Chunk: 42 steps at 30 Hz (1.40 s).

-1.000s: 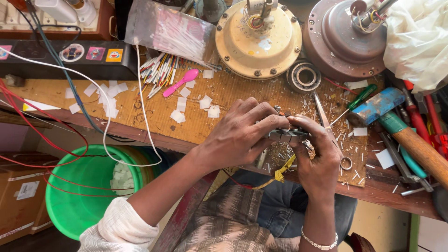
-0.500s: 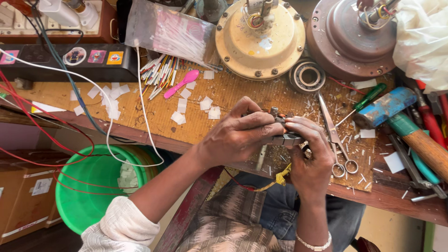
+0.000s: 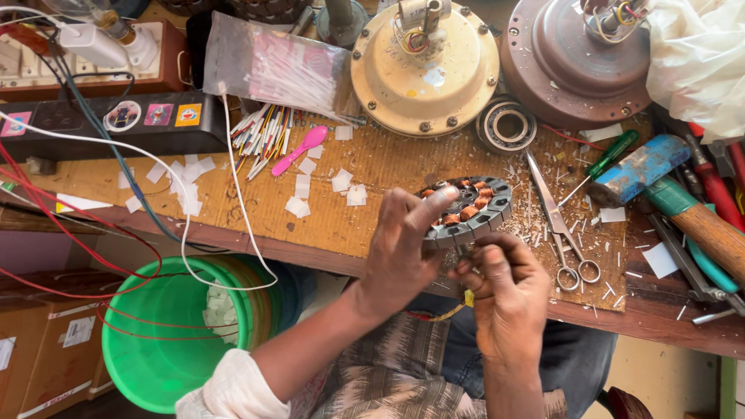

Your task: The person inserts small white insulating pieces into slots on a circular rotor component using fingers and a screwdriver. They repeatedly pick up pieces, place them into the rotor, and adjust them with tools on a cluttered workbench.

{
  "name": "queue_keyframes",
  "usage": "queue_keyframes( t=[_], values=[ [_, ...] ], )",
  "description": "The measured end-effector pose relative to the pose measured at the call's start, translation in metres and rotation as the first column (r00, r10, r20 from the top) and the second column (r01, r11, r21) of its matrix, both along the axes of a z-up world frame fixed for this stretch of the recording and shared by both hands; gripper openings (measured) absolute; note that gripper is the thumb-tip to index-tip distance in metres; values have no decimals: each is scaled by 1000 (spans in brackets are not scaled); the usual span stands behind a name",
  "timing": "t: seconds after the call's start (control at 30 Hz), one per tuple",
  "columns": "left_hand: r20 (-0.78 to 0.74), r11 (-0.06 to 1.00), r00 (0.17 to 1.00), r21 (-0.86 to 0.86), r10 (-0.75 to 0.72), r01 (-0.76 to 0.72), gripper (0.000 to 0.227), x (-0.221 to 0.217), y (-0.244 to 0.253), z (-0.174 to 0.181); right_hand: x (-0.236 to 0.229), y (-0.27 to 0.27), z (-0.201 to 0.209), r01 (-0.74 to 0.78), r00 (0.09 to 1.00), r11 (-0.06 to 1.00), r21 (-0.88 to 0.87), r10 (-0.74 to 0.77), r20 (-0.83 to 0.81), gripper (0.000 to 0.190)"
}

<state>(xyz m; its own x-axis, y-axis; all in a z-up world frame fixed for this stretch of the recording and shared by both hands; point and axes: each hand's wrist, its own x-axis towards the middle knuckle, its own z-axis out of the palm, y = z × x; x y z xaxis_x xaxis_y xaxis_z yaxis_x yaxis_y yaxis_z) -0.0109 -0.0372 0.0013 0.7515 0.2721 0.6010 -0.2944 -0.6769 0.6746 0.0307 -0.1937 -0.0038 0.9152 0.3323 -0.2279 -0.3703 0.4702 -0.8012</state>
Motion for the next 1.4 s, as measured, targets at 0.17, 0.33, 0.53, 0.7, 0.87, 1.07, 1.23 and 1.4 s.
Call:
queue_keyframes(
  t=[0.17, 0.33, 0.53, 0.7, 0.87, 1.07, 1.23, 1.4],
  values=[
    [22, 998, 998, 4, 60, -60, 86, -2, -8, -2, -6, 9, -4, 19, 997, 999, 45, -15, -77, 23],
    [37, 1000, 999, 16, -5, 5, 85, -5, -1, -8, -12, 19, 0, 48, 993, 998, 33, -44, -110, 21],
    [41, 1000, 999, 22, -13, 12, 85, -9, 1, -13, -21, 34, 7, 134, 981, 990, 42, -126, -145, 19],
    [9, 992, 1000, -125, -8, 9, 87, -6, -1, -17, -31, 40, 7, 170, 983, 978, 121, -160, -88, 19],
    [-21, 934, 1000, -357, -2, -6, 83, -4, 0, -13, -40, 34, 0, 237, 964, 958, 162, -210, -164, 12],
    [-119, 981, 990, -170, 77, -97, 70, 8, 52, 9, -36, -16, -1, 203, 954, 934, 293, -256, 154, 4],
    [-327, 997, 943, -14, 68, -77, 47, 18, 84, 30, -28, -52, -11, 80, 930, 926, 370, -202, 306, 14],
    [-428, 983, 904, -167, 2, -82, 41, 19, 78, 41, -25, -64, -24, 163, 928, 967, 195, -218, 302, 17]
  ],
)
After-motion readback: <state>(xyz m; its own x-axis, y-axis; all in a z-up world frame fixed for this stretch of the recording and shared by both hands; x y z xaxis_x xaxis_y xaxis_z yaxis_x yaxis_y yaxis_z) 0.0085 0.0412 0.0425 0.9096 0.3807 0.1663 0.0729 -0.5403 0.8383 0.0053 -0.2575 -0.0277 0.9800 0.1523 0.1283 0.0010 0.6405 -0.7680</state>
